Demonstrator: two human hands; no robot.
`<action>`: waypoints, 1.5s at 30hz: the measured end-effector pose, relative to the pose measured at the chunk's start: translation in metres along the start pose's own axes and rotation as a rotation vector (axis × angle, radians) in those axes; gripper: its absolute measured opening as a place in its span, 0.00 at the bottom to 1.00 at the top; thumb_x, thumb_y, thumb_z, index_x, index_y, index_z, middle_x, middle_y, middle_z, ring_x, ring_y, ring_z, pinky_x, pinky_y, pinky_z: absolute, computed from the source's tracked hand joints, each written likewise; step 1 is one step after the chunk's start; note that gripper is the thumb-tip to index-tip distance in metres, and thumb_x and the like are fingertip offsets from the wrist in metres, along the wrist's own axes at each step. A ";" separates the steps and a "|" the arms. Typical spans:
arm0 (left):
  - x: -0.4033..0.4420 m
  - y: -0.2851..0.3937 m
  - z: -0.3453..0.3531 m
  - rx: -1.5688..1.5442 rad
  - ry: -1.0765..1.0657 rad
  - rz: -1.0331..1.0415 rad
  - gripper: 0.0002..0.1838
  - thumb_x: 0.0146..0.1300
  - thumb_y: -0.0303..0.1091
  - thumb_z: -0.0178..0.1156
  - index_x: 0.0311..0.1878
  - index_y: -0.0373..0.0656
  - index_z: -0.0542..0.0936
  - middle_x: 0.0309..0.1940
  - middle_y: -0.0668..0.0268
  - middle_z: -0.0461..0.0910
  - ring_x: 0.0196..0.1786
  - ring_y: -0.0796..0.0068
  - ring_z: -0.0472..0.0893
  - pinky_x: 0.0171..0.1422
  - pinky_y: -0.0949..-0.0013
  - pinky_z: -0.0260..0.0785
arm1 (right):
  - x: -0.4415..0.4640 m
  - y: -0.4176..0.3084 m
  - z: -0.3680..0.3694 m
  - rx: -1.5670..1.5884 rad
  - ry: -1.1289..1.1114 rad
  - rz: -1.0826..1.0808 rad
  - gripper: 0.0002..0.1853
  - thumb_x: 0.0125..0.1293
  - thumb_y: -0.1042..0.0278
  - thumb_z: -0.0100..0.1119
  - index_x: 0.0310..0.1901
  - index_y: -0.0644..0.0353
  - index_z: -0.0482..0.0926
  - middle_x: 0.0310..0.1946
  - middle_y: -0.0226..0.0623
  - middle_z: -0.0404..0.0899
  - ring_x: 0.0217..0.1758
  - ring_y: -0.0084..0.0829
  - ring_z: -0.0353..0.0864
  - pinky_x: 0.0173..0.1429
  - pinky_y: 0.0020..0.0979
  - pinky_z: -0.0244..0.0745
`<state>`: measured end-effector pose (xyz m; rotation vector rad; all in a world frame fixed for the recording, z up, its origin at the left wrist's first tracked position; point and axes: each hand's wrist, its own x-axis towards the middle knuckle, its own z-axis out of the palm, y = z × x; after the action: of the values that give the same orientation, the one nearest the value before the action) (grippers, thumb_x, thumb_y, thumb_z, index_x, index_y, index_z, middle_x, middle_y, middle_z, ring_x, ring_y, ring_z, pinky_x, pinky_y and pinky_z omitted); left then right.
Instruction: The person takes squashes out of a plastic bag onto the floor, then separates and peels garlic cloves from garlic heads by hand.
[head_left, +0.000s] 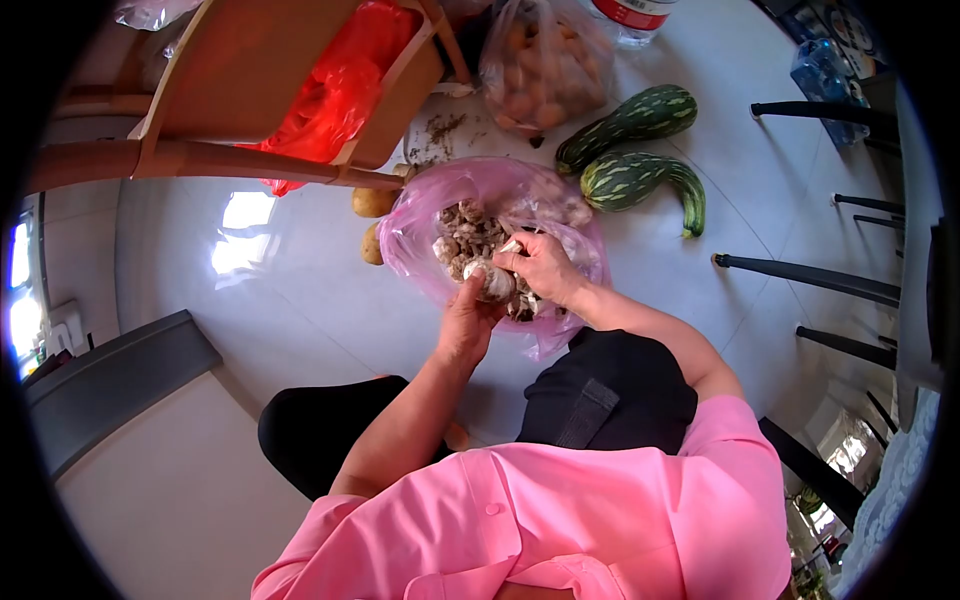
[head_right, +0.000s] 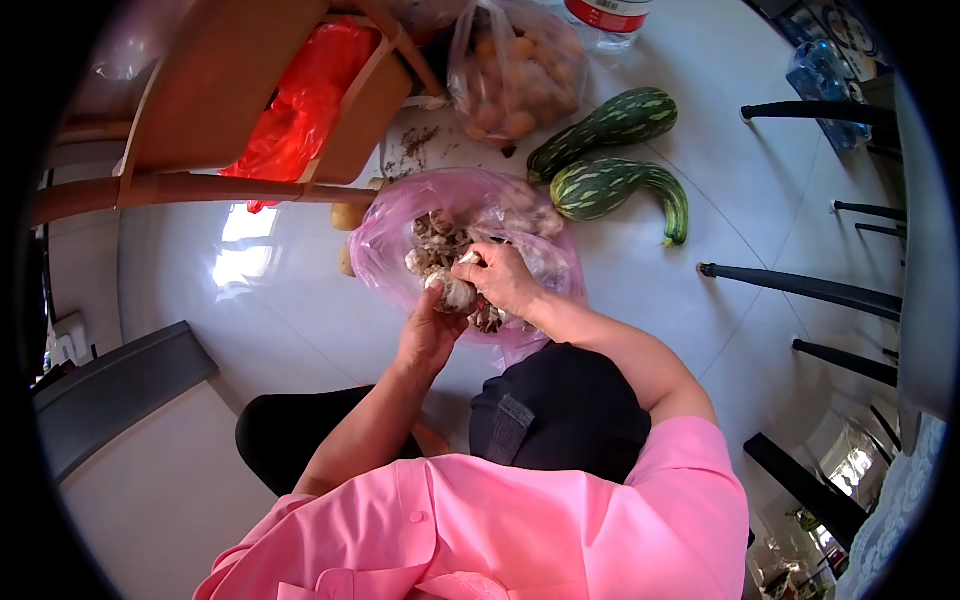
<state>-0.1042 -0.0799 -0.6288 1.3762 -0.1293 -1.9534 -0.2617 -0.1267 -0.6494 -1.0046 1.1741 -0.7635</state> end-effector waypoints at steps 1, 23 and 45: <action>-0.002 0.000 0.003 0.036 0.055 0.002 0.26 0.63 0.51 0.57 0.58 0.44 0.71 0.47 0.65 0.77 0.48 0.68 0.78 0.52 0.66 0.68 | -0.001 0.003 0.002 0.001 -0.002 0.002 0.12 0.58 0.63 0.66 0.34 0.65 0.80 0.23 0.33 0.80 0.26 0.22 0.75 0.35 0.27 0.71; 0.005 0.013 -0.009 -0.184 0.140 0.126 0.24 0.63 0.45 0.60 0.57 0.43 0.69 0.50 0.63 0.75 0.48 0.68 0.76 0.53 0.65 0.69 | 0.013 -0.017 -0.010 -0.607 0.034 -0.046 0.22 0.58 0.52 0.63 0.48 0.62 0.80 0.43 0.40 0.82 0.42 0.37 0.82 0.49 0.36 0.74; -0.007 0.025 0.014 0.326 0.076 0.164 0.35 0.57 0.39 0.69 0.61 0.38 0.60 0.50 0.57 0.72 0.49 0.64 0.77 0.51 0.66 0.75 | 0.010 -0.002 -0.010 -0.018 -0.112 -0.173 0.10 0.60 0.66 0.64 0.39 0.62 0.85 0.33 0.32 0.77 0.38 0.23 0.75 0.44 0.26 0.70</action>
<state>-0.1021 -0.0981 -0.6056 1.5905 -0.5276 -1.7954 -0.2688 -0.1380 -0.6523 -1.1605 1.0085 -0.8231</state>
